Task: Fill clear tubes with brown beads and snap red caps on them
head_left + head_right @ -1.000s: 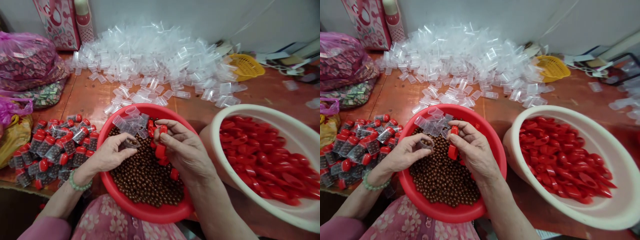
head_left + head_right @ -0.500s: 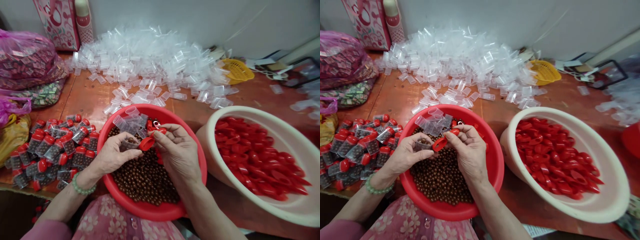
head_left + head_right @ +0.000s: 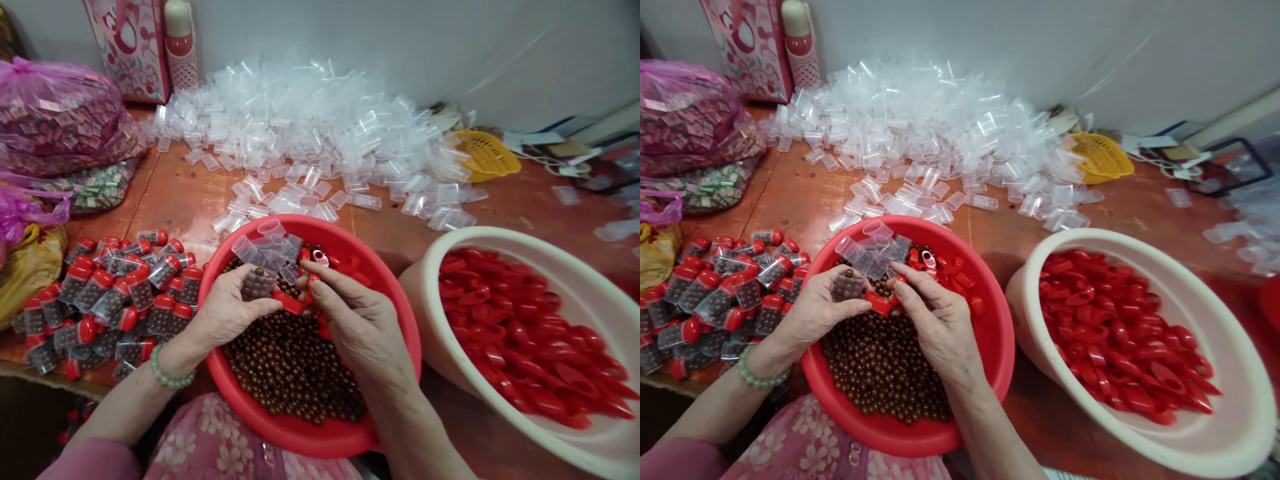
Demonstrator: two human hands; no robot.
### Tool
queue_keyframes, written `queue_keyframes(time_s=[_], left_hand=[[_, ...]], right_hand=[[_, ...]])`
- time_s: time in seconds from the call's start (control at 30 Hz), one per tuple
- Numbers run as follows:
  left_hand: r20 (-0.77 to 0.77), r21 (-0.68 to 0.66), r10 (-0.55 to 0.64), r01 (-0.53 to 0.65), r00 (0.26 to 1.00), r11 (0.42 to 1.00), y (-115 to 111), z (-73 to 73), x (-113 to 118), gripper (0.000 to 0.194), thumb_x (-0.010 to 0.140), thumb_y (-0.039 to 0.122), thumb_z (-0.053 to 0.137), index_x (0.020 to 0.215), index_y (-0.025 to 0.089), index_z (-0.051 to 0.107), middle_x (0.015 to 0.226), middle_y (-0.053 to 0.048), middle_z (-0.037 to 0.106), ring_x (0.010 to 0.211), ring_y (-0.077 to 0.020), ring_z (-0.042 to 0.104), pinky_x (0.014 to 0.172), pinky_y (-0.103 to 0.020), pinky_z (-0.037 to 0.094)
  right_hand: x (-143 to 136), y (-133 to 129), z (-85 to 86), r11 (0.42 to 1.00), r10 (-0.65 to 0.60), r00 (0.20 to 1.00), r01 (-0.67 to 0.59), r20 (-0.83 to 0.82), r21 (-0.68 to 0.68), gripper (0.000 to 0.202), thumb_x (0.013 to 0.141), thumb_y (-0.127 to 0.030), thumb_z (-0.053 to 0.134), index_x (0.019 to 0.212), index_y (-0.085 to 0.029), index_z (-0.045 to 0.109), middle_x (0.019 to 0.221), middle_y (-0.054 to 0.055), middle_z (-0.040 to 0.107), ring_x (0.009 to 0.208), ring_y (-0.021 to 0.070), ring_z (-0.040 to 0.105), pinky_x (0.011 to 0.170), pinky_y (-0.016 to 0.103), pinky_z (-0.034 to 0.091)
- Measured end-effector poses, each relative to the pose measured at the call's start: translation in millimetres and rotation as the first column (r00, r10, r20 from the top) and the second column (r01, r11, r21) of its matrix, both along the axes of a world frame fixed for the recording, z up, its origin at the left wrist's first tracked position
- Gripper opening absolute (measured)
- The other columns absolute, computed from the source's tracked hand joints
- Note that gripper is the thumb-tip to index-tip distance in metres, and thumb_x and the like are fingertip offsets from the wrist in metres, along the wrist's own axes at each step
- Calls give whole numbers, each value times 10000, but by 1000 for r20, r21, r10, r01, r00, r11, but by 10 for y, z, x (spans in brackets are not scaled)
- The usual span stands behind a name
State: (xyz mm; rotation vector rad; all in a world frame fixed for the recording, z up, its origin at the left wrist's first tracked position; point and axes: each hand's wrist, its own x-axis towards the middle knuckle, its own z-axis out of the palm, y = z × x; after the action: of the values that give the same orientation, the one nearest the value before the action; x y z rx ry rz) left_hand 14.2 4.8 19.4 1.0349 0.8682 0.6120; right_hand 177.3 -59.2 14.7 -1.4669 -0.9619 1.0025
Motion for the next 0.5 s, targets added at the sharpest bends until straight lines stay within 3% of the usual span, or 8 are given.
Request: queue_keyframes(time_s=[0.13, 0.3, 0.5], left_hand=[[-27, 42, -22, 24, 999, 999, 6, -65, 12, 248, 703, 181, 719, 916, 143, 596, 823, 10, 655, 759, -115, 597, 771, -247, 461], [-20, 48, -52, 52, 998, 997, 6, -161, 1, 257, 711, 222, 723, 914, 141, 589, 815, 6, 646, 748, -122, 599, 762, -262, 470], [12, 45, -112, 111, 994, 993, 10, -157, -21, 242, 697, 206, 725, 882, 132, 588, 831, 0, 633, 831, -144, 609, 844, -290, 465]], right_hand=[[-70, -30, -29, 999, 41, 972, -45, 230, 14, 255, 855, -314, 649, 1091, -267, 734, 1089, 33, 752, 1014, 211, 705, 972, 397, 540], [-150, -91, -50, 997, 55, 939, -68, 340, 27, 242, 857, -293, 638, 1068, -239, 744, 1064, 45, 758, 966, 214, 726, 931, 373, 571], [-135, -164, -39, 977, 178, 918, -209, 354, 51, 357, 856, -253, 643, 1212, -262, 671, 1173, 48, 714, 1070, 189, 678, 973, 339, 540]])
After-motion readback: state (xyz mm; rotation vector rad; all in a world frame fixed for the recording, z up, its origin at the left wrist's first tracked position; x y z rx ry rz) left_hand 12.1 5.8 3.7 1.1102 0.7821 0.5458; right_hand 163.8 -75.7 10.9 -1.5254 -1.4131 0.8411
